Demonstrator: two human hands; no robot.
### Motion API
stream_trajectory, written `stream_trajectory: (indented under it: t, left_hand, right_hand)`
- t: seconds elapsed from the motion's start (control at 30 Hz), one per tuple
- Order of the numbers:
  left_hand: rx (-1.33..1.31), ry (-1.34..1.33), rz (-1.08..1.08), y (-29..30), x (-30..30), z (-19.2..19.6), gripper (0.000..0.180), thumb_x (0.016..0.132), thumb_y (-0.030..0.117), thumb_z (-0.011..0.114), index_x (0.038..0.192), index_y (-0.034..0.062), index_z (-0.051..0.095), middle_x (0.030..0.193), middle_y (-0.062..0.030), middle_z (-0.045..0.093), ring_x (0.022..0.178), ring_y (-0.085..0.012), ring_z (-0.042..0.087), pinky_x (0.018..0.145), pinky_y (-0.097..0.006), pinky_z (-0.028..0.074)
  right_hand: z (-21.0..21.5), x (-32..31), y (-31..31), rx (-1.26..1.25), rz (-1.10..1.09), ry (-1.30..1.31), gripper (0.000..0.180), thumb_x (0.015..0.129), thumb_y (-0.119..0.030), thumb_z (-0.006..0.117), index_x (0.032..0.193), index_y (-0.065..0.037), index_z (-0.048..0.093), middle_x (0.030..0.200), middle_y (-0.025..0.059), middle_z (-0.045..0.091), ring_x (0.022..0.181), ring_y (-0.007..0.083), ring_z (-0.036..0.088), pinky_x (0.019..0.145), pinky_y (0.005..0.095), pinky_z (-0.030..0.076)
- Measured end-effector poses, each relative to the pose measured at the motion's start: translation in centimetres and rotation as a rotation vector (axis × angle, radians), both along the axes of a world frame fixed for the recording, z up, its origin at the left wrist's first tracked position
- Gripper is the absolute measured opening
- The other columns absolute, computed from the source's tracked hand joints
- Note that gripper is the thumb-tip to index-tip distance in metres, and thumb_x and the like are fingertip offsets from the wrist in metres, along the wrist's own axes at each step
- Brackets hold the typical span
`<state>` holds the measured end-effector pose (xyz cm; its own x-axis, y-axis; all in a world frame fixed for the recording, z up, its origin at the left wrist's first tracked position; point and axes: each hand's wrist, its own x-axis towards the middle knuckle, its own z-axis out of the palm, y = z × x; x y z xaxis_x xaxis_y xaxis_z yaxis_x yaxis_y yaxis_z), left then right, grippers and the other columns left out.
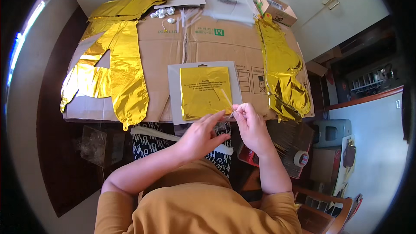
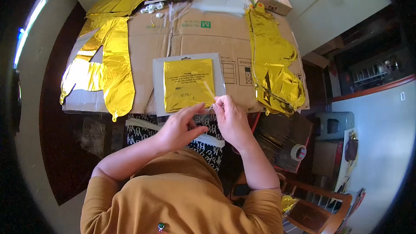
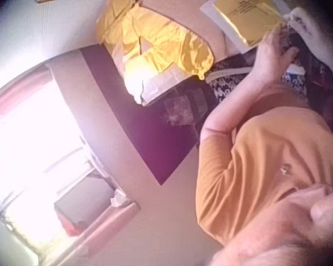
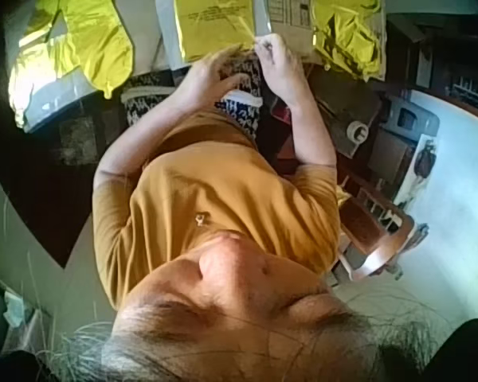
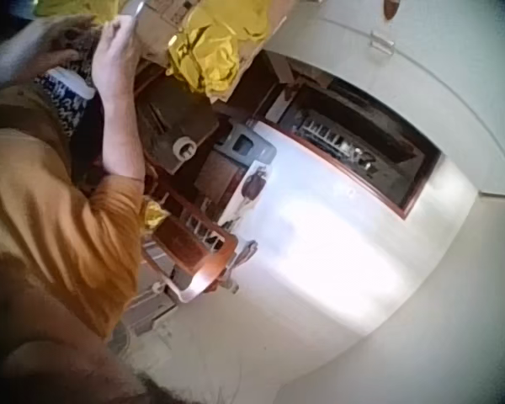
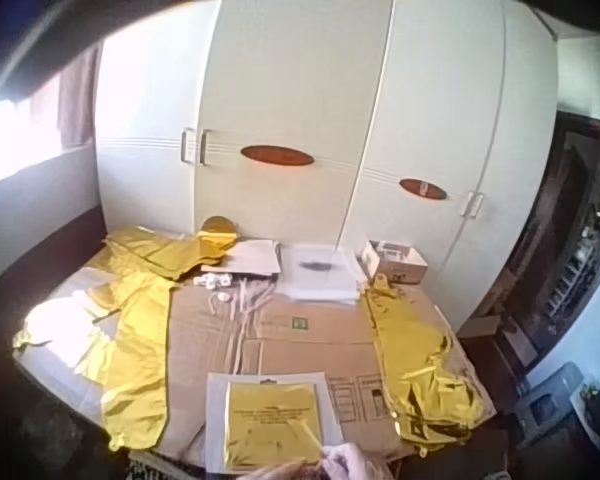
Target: Folding gold foil material and placing it into plastic sleeves along with cardboard inserts.
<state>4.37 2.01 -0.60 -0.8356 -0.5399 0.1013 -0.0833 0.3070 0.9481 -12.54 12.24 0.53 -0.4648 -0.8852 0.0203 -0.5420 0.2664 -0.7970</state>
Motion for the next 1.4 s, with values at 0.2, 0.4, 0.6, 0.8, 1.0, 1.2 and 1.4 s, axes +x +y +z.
stream_trajectory:
  t: [0.2,0.4,0.6,0.8,1.0,1.2,1.4]
  left_hand:
    - [-0.229,0.084,0.144,-1.3,4.4,1.0,0.009,0.087,0.002,0.072,0.096,0.0003,0.073,0.082,-0.0148,0.068,0.07,-0.0239,0.068,0.062,-0.034,0.054]
    - [-0.126,-0.351,0.706,-7.4,29.1,-10.6,0.009,0.094,0.004,0.064,0.094,-0.0008,0.073,0.081,-0.0032,0.067,0.073,-0.0101,0.061,0.066,-0.027,0.05]
    - [-0.612,-1.288,1.013,-12.0,56.5,-21.7,0.061,0.081,0.007,0.071,0.14,0.0065,0.054,0.152,-0.0314,0.034,0.135,-0.0454,0.046,0.106,-0.046,0.046]
    - [-0.091,-1.478,0.704,-20.0,46.2,-17.6,0.06,0.084,0.039,0.073,0.134,0.0071,0.062,0.144,-0.0337,0.046,0.127,-0.045,0.054,0.109,-0.053,0.041]
    - [-1.151,-1.086,0.254,-12.9,33.2,-9.7,0.036,0.084,0.033,0.067,0.102,0.0024,0.074,0.097,-0.0234,0.072,0.083,-0.0406,0.07,0.091,-0.052,0.052]
    - [-0.382,-0.925,0.173,-7.2,24.1,-8.1,0.053,0.071,0.021,0.077,0.121,0.005,0.067,0.115,-0.015,0.069,0.093,-0.0355,0.069,0.094,-0.051,0.049]
    - [-0.86,-0.348,-0.015,-3.2,14.0,-0.6,0.052,0.07,0.031,0.082,0.114,0.0093,0.066,0.117,-0.0111,0.06,0.107,-0.0315,0.059,0.09,-0.044,0.046]
  right_hand:
    - [-0.3,-0.3,0.1,0.022,0.005,0.057,0.014,0.101,-0.013,0.058,0.099,-0.001,0.05,0.115,0.0226,0.069,0.09,0.0313,0.07,0.08,0.0385,0.055]
    - [0.2,0.4,0.1,0.0,0.016,0.141,0.017,0.099,-0.015,0.061,0.1,-0.002,0.051,0.113,0.0234,0.069,0.092,0.0431,0.066,0.079,0.0491,0.052]
    - [0.4,0.9,-0.1,0.078,0.007,0.093,0.016,0.097,-0.014,0.062,0.1,-0.001,0.052,0.115,0.0248,0.068,0.093,0.0423,0.066,0.082,0.0469,0.053]
    - [-0.3,0.3,0.9,0.027,0.016,0.059,0.021,0.095,-0.016,0.066,0.105,-0.001,0.054,0.116,0.0243,0.068,0.1,0.0412,0.066,0.087,0.046,0.052]
    - [2.5,-0.6,2.9,0.044,0.256,0.443,0.048,0.082,-0.016,0.079,0.123,-0.004,0.057,0.145,0.0226,0.049,0.132,0.0384,0.049,0.11,0.0454,0.04]
    - [-0.3,-1.0,3.4,0.074,0.37,0.779,0.082,0.073,-0.022,0.084,0.145,-0.006,0.047,0.152,0.0178,0.041,0.139,0.0373,0.04,0.116,0.0529,0.031]
    - [-3.8,-1.7,2.4,-0.158,0.332,0.946,0.06,0.074,-0.015,0.081,0.129,-0.006,0.06,0.136,0.0142,0.058,0.128,0.0325,0.053,0.11,0.0493,0.039]
